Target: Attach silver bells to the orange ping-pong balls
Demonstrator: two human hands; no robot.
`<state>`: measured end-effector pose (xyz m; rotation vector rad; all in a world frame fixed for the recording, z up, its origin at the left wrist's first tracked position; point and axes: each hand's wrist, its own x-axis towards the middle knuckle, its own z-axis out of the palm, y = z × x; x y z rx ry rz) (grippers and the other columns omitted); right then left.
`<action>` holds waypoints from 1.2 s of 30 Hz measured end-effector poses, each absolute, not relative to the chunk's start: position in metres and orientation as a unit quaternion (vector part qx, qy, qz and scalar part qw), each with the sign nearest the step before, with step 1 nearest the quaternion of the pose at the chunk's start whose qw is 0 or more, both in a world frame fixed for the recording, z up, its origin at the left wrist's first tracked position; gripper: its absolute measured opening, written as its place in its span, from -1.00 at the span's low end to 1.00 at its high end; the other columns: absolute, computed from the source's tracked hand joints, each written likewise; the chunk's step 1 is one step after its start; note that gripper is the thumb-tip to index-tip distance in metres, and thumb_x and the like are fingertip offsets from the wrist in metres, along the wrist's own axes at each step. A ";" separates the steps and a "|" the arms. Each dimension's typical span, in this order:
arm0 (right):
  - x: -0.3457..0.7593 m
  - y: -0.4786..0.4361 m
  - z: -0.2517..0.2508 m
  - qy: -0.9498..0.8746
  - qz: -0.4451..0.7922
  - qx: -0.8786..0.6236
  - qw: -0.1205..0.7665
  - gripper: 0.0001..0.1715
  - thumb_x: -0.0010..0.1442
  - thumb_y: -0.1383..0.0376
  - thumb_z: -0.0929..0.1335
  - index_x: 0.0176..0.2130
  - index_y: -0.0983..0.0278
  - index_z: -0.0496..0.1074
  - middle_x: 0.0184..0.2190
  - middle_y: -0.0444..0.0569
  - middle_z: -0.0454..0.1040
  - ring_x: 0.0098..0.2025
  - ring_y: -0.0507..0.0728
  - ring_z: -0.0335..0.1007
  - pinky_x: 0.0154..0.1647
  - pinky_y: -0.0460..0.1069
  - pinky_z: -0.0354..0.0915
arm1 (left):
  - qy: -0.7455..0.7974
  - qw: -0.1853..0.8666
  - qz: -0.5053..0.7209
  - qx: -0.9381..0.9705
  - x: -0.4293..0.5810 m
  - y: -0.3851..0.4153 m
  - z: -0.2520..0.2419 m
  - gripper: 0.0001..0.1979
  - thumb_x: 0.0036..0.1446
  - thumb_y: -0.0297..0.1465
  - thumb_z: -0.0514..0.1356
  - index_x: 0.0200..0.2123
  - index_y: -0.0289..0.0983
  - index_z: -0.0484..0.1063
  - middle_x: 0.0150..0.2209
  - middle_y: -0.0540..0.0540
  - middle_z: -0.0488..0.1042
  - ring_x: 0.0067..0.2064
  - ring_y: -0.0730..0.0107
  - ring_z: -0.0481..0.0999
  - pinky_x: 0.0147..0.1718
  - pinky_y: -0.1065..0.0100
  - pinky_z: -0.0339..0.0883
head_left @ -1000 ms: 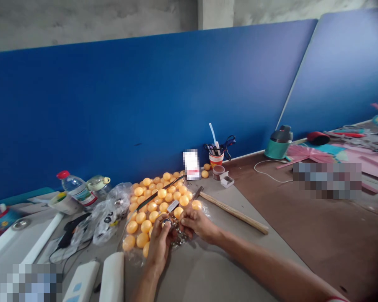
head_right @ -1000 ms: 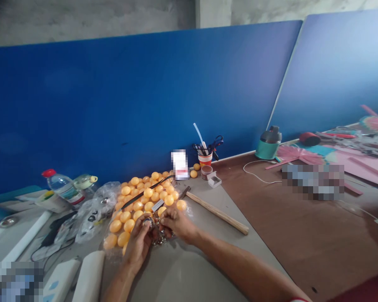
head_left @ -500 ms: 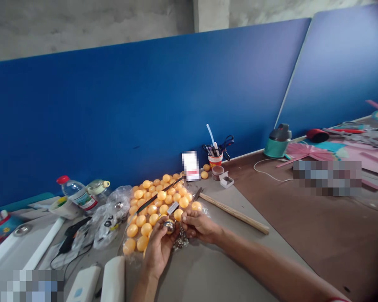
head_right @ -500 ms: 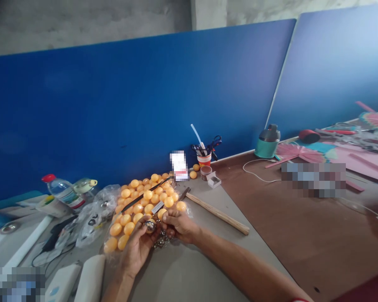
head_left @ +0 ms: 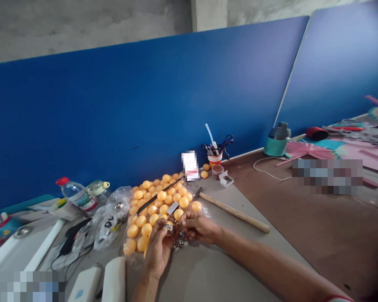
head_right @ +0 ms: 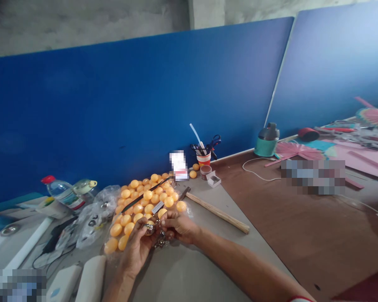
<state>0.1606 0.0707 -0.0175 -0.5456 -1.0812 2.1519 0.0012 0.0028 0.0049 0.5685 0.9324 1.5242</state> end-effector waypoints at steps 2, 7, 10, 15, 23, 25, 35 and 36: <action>0.161 0.071 -0.018 -0.409 0.828 -0.210 0.322 -0.50 -0.10 0.07 0.65 -0.39 0.22 0.38 -0.64 -0.34 0.36 -0.71 -0.12 -0.01 -0.61 -0.10 -0.05 | 0.414 0.584 0.660 0.230 0.001 0.002 0.005 -0.59 -0.23 -0.24 0.61 -0.34 -0.21 0.57 -0.35 0.01 0.65 -0.34 0.37 0.61 -0.33 0.35 0.53; 0.162 0.072 -0.022 -0.394 0.837 -0.207 0.318 -0.49 -0.07 0.05 0.64 -0.38 0.22 0.37 -0.64 -0.35 0.37 -0.72 -0.13 -0.05 -0.63 -0.10 -0.10 | 0.412 0.613 0.642 0.205 0.000 0.002 0.001 -0.51 -0.13 -0.11 0.58 -0.19 -0.22 0.59 -0.45 0.03 0.56 -0.48 0.46 0.50 -0.49 0.41 0.44; 0.162 0.073 -0.022 -0.389 0.838 -0.206 0.322 -0.46 -0.09 0.01 0.64 -0.39 0.22 0.38 -0.64 -0.34 0.38 -0.72 -0.13 -0.06 -0.65 -0.11 -0.10 | 0.397 0.623 0.644 0.199 -0.001 0.003 0.000 -0.54 -0.07 -0.10 0.56 -0.19 -0.22 0.58 -0.47 0.04 0.53 -0.52 0.50 0.45 -0.53 0.43 0.38; 0.161 0.074 -0.020 -0.386 0.841 -0.200 0.323 -0.43 -0.15 0.03 0.67 -0.39 0.22 0.37 -0.64 -0.33 0.41 -0.73 -0.12 -0.01 -0.65 -0.12 0.01 | 0.397 0.619 0.647 0.202 -0.001 0.000 0.000 -0.51 -0.19 -0.23 0.63 -0.20 -0.19 0.57 -0.35 0.02 0.60 -0.41 0.47 0.53 -0.40 0.41 0.49; 0.160 0.074 -0.021 -0.379 0.842 -0.195 0.330 -0.41 -0.15 0.01 0.67 -0.40 0.25 0.38 -0.56 -0.23 0.52 -0.72 -0.13 0.07 -0.64 -0.12 0.08 | 0.390 0.608 0.656 0.219 -0.001 -0.001 0.004 -0.54 -0.15 -0.14 0.60 -0.21 -0.20 0.60 -0.46 0.07 0.51 -0.47 0.50 0.43 -0.47 0.44 0.37; 0.159 0.073 -0.019 -0.383 0.841 -0.196 0.328 -0.43 -0.14 0.03 0.67 -0.39 0.25 0.39 -0.57 -0.24 0.51 -0.72 -0.13 0.05 -0.64 -0.11 0.06 | 0.380 0.623 0.652 0.208 -0.002 0.000 0.005 -0.52 -0.14 -0.06 0.58 -0.25 -0.21 0.61 -0.49 0.05 0.48 -0.49 0.48 0.38 -0.47 0.40 0.34; 0.163 0.067 -0.013 -0.394 0.830 -0.210 0.334 -0.54 -0.06 0.08 0.60 -0.37 0.22 0.36 -0.68 -0.34 0.33 -0.72 -0.13 -0.14 -0.65 -0.09 -0.18 | 0.380 0.645 0.641 0.168 0.000 0.001 0.005 -0.54 -0.09 0.01 0.54 -0.39 -0.24 0.57 -0.51 0.03 0.51 -0.51 0.48 0.33 -0.48 0.38 0.29; 0.164 0.067 -0.013 -0.396 0.830 -0.210 0.331 -0.54 -0.07 0.09 0.60 -0.37 0.22 0.36 -0.68 -0.33 0.32 -0.72 -0.13 -0.13 -0.64 -0.09 -0.18 | 0.380 0.645 0.642 0.165 0.000 0.001 0.005 -0.54 -0.08 0.01 0.54 -0.37 -0.24 0.58 -0.50 0.02 0.52 -0.51 0.48 0.34 -0.48 0.38 0.30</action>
